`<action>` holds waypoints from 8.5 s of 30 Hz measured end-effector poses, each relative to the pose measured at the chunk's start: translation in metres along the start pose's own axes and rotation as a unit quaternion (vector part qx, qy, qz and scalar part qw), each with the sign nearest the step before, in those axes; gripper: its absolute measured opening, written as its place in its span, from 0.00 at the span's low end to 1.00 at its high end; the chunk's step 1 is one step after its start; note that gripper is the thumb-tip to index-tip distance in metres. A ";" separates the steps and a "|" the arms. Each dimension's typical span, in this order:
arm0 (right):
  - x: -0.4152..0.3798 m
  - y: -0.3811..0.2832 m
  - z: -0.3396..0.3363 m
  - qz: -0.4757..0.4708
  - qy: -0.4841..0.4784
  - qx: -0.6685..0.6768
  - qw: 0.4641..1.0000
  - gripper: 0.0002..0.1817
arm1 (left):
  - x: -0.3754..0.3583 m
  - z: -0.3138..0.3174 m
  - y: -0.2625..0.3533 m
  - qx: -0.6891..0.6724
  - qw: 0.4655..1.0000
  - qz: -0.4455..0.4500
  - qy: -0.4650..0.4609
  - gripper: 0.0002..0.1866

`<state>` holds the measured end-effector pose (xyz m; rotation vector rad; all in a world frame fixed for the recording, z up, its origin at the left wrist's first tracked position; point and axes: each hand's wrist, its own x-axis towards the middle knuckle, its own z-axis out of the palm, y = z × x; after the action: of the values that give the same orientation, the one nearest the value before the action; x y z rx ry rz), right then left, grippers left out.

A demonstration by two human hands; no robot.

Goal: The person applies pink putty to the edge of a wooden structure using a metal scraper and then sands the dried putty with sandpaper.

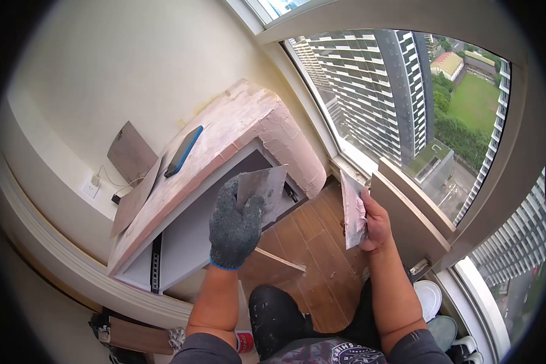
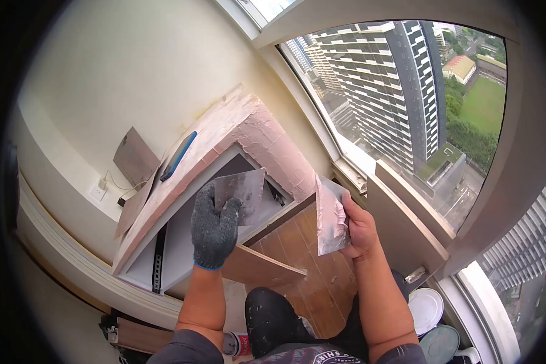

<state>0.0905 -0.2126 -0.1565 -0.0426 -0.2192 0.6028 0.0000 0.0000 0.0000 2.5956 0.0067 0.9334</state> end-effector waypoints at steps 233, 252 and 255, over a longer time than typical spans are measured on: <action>0.049 0.147 -0.036 -0.438 0.190 -0.784 0.396 0.32 | -0.281 0.025 -0.336 -0.543 0.665 -0.502 -0.107 0.09; 0.052 0.093 -0.026 -0.394 0.248 -0.758 0.457 0.23 | -0.281 0.023 -0.326 -0.588 0.609 -0.527 -0.075 0.14; 0.051 0.118 -0.040 -0.439 0.214 -0.755 0.437 0.25 | -0.279 0.024 -0.324 -0.593 0.607 -0.523 -0.074 0.14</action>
<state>0.0744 -0.0851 -0.1979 -1.7537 -0.1816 -0.8828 -0.1628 0.2558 -0.3024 0.9979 0.5793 0.0743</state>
